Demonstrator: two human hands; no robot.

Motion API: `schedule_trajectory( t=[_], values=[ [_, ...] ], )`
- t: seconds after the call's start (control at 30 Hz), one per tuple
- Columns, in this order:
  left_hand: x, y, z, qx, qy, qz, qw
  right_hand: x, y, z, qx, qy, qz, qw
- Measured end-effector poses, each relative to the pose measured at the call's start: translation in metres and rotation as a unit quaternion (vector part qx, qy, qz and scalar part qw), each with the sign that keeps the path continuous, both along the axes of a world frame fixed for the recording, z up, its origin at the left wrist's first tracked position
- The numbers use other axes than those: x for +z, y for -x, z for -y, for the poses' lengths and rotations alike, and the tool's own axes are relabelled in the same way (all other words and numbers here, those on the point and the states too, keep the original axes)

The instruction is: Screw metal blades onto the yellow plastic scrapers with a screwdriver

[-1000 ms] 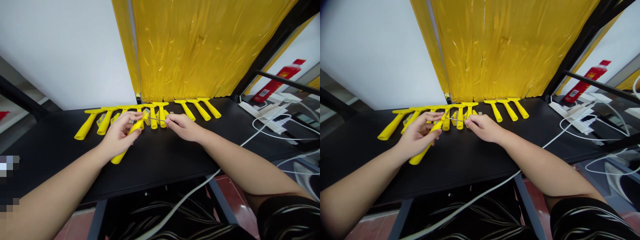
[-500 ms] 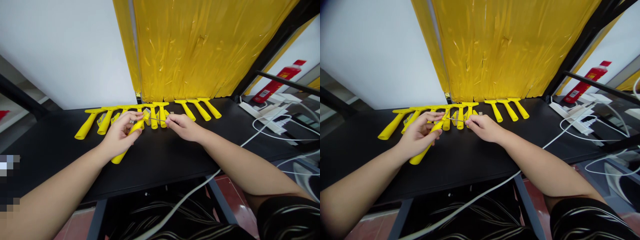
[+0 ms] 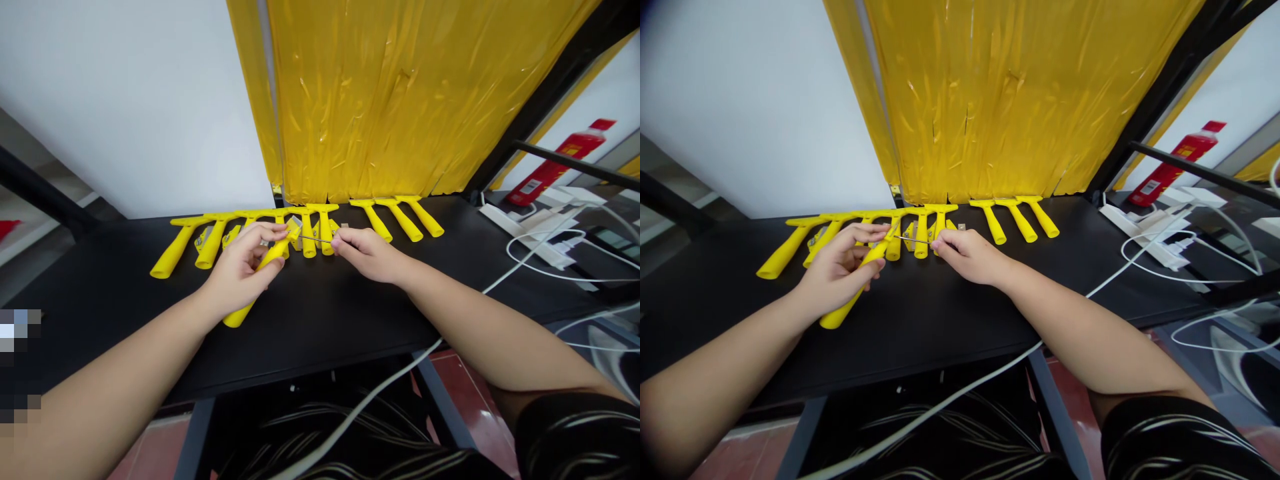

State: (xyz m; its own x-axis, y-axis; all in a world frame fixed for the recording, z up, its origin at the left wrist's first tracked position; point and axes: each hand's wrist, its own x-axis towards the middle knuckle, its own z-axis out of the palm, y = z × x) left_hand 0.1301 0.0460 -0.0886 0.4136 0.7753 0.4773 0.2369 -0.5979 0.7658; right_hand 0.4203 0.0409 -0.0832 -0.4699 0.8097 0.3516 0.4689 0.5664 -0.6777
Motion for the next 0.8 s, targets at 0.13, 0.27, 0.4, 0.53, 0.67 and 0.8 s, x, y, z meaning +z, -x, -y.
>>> schedule_trajectory(
  t=[0.13, 0.27, 0.4, 0.53, 0.67, 0.8],
  values=[
    [0.0017, -0.0012, 0.0006, 0.001, -0.013, -0.009, 1.000, 0.0005, 0.0007, 0.0011, 0.001, 0.005, -0.017, 1.000],
    [0.0036, -0.0026, 0.0024, 0.003, -0.011, -0.007, 1.000, 0.0008, 0.0011, 0.0025, 0.008, 0.019, -0.028, 0.999],
    [0.0035, -0.0024, 0.0027, 0.004, -0.006, -0.009, 1.000, 0.0009, 0.0010, 0.0037, 0.010, 0.025, -0.032, 0.999],
    [0.0028, -0.0022, 0.0022, 0.004, -0.001, -0.007, 1.000, 0.0017, 0.0012, 0.0047, 0.010, 0.028, -0.028, 0.999],
    [0.0019, -0.0022, 0.0019, -0.014, 0.015, -0.002, 1.000, 0.0013, 0.0016, 0.0032, 0.015, 0.007, -0.019, 1.000],
    [0.0005, -0.0019, 0.0009, -0.022, 0.031, -0.004, 0.999, -0.0004, 0.0002, -0.0011, 0.051, -0.058, -0.012, 0.997]
  ],
)
